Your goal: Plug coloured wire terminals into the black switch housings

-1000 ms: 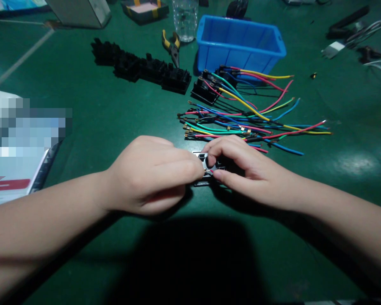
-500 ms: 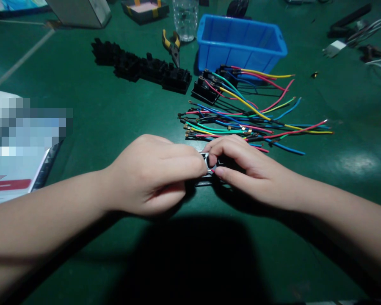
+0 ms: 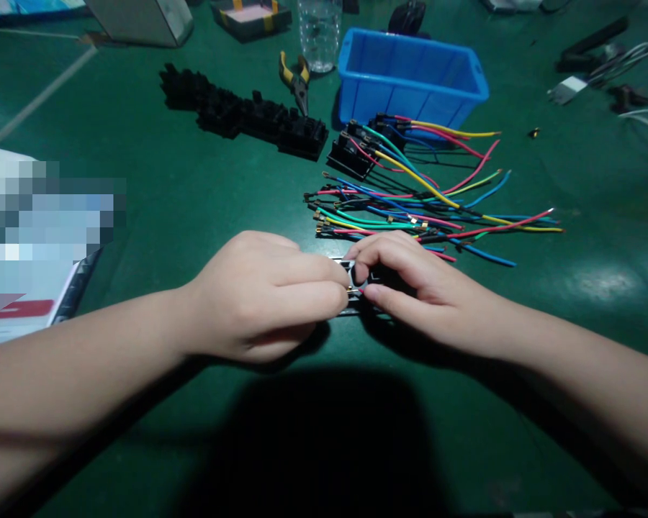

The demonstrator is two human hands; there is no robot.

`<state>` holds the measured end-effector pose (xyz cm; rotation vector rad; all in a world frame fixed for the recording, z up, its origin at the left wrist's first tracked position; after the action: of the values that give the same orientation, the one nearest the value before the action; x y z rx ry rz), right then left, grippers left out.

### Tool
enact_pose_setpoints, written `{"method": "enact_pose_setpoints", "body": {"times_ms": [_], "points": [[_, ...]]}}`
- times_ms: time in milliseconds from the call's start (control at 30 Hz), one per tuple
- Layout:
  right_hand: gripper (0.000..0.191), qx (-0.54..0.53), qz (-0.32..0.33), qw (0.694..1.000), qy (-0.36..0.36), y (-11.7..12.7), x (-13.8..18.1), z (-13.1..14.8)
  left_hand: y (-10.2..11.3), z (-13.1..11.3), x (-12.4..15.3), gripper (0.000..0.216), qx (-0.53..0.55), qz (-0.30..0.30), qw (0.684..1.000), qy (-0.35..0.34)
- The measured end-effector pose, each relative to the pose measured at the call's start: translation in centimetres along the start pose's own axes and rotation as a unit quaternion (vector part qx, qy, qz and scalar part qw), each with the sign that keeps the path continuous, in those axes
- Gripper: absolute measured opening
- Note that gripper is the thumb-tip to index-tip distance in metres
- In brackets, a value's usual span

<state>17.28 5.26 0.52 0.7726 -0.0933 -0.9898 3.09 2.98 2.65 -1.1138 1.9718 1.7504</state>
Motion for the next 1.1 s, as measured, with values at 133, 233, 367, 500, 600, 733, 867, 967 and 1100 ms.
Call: {"method": "enact_pose_setpoints", "body": {"times_ms": [133,233,367,500,600,733,867,967,1100], "points": [[0.003,-0.001,0.003,1.000,0.001,-0.01,-0.02,0.03,0.06,0.09,0.06,0.014,0.012,0.005,1.000,0.005],[0.003,-0.002,0.004,1.000,0.001,-0.04,-0.02,0.01,0.04,0.19,-0.01,0.013,0.014,0.013,1.000,0.010],[0.004,0.002,0.002,1.000,0.002,-0.04,0.00,-0.01,0.03,0.15,-0.17,0.014,0.016,0.017,1.000,0.014],[0.003,0.004,0.003,1.000,0.003,-0.05,0.04,-0.04,0.00,0.15,-0.23,0.015,0.008,0.026,0.999,0.020],[0.003,0.003,0.006,1.000,0.003,-0.08,0.04,-0.05,-0.06,0.18,-0.22,0.016,0.001,0.032,0.999,0.021],[0.004,0.002,0.007,1.000,0.003,-0.09,0.03,-0.03,-0.07,0.13,-0.23,0.014,0.005,0.029,0.999,0.020],[0.004,0.002,0.006,1.000,0.002,-0.06,0.01,-0.02,-0.11,0.15,-0.26,0.014,0.007,0.032,0.999,0.027],[0.003,0.001,0.008,1.000,0.001,-0.09,0.01,-0.05,-0.19,0.17,-0.32,0.016,0.005,0.042,0.999,0.032],[0.003,0.000,0.005,1.000,0.001,-0.07,0.01,-0.06,-0.28,0.19,-0.38,0.017,-0.001,0.048,0.998,0.030]]}}
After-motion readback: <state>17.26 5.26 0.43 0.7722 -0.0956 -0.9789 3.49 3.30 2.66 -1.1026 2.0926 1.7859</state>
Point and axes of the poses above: each hand's wrist, its own x-axis away from the middle knuckle, its own y-axis out of the back of the hand, z = x × y, the point moved 6 cm from there along -x, towards the middle knuckle, and after that the axes turned 15 degrees about -z, right-handed, at the moved point
